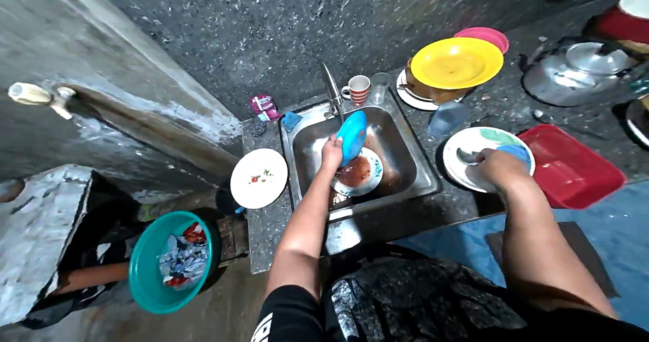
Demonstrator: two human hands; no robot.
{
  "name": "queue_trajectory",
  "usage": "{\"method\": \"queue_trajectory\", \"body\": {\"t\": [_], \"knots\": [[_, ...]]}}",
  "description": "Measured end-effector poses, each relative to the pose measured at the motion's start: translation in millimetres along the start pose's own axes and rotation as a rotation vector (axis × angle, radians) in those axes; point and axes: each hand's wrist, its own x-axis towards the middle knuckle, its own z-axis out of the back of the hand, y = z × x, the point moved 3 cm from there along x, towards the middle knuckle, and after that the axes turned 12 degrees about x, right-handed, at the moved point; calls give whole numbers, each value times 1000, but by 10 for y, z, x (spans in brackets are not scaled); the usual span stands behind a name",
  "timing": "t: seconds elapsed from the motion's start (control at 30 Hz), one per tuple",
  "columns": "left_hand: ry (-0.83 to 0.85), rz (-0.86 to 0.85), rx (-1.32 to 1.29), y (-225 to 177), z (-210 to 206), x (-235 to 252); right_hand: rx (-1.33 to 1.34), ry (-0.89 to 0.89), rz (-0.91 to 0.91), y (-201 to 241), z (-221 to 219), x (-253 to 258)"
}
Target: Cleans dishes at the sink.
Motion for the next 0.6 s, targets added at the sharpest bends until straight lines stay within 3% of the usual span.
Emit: {"method": "queue_trajectory", "body": {"t": [0.2,0.37,0.47,0.6], "knots": [[-1,83,-297,-283,-7,410,35,-57,-5,68,-30,-59],[-43,176,-511,-171,-42,413,267,-315,264,483,-140,-268],[-48,243,-592,-75,-64,307,381,-97,391,876,-571,-217],[-75,325,-644,-112,-83,30,476,189,725,1507,-1554,-68]]}}
